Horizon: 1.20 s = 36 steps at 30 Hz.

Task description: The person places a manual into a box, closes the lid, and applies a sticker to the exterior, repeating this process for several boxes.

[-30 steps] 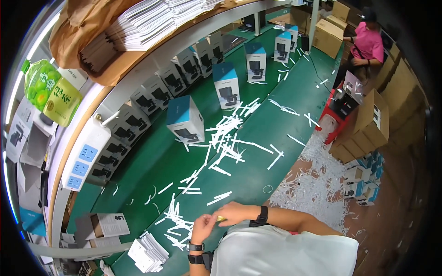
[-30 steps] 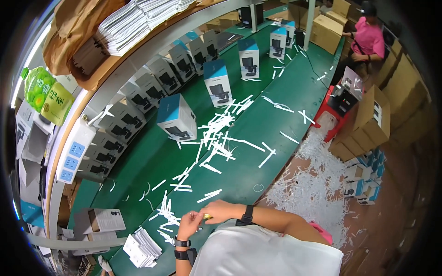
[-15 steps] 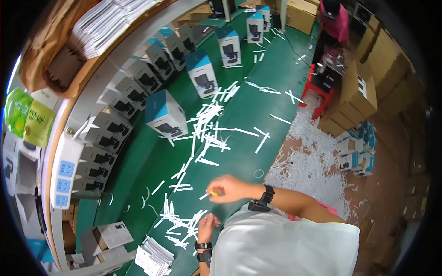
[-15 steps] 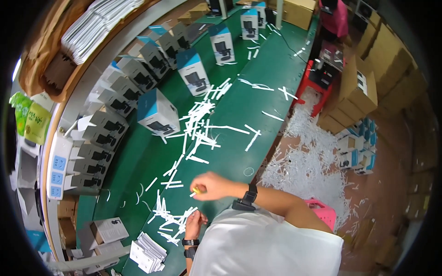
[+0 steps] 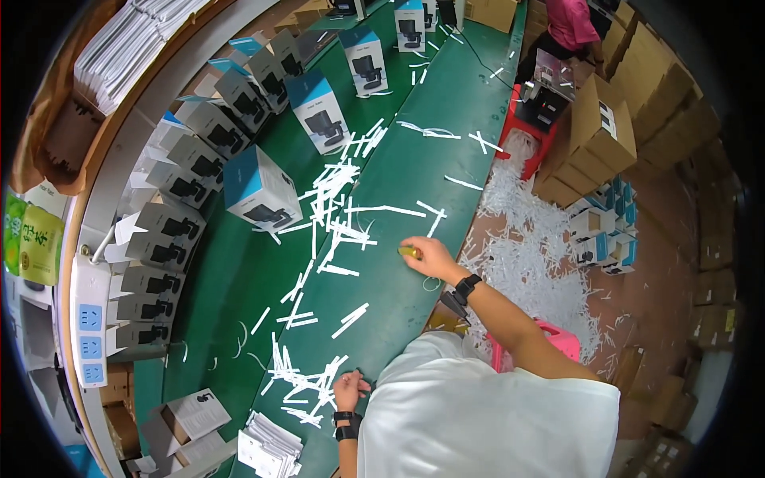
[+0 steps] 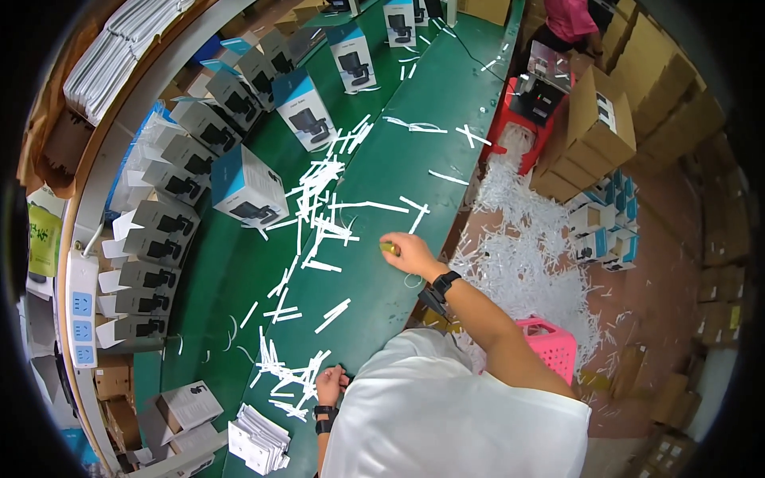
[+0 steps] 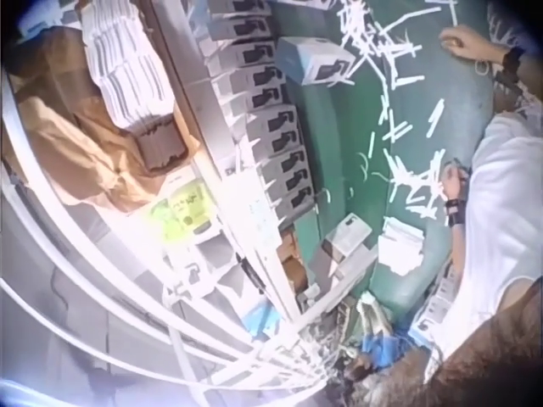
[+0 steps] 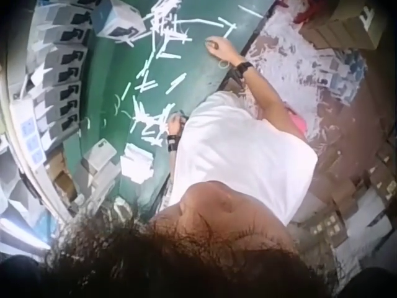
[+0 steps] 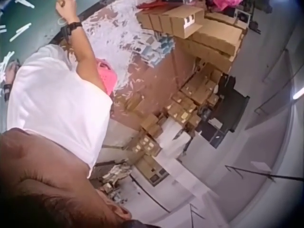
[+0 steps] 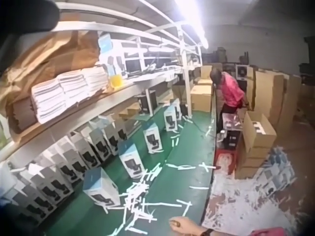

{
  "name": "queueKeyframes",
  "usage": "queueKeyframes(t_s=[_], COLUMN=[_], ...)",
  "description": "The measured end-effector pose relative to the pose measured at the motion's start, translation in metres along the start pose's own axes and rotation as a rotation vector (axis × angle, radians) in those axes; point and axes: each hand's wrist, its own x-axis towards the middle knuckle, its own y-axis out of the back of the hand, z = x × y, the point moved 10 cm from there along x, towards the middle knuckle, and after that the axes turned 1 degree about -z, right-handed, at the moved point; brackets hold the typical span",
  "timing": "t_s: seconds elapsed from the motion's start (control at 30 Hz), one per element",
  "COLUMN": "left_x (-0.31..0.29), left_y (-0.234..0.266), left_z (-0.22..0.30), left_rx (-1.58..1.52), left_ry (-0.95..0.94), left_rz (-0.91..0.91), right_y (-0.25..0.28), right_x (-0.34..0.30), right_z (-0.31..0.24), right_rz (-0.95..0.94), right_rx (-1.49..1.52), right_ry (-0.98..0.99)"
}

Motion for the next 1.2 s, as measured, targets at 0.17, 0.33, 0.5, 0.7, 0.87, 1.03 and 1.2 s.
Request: queueKeyframes(t_s=[0.17,0.33,0.5,0.7,0.87,1.03,1.2], left_x=[0.001,0.007,0.007,0.008,0.010,0.047,0.037], left_y=[0.008,0.005,0.019,0.016,0.015,0.047,0.039], left_z=[-0.012,-0.002,-0.007,0.002,0.006,-0.056,-0.043], left_rx=[-0.043,-0.010,0.031,0.050,0.077,0.103,0.005], left_ry=[0.005,-0.036,-0.072,-0.155,-0.124,-0.031,-0.070], left_rz=[0.027,-0.033,0.027,0.047,0.025,0.026,0.070], right_y=[-0.013,-0.025,-0.033,-0.015,-0.007,-0.004,-0.008], right_x=[0.007,-0.015,-0.009,-0.016,-0.024,-0.021,-0.019], right_z=[0.043,0.081,0.080,0.069,0.065,0.050,0.051], right_rz=[0.091,0.258,0.307,0.292,0.384,0.351,0.324], right_rx=[0.163,0.404,0.369,0.183,0.229,0.243,0.210], right_ry=[-0.228,-0.275,-0.319,-0.320,-0.329,-0.272,-0.290])
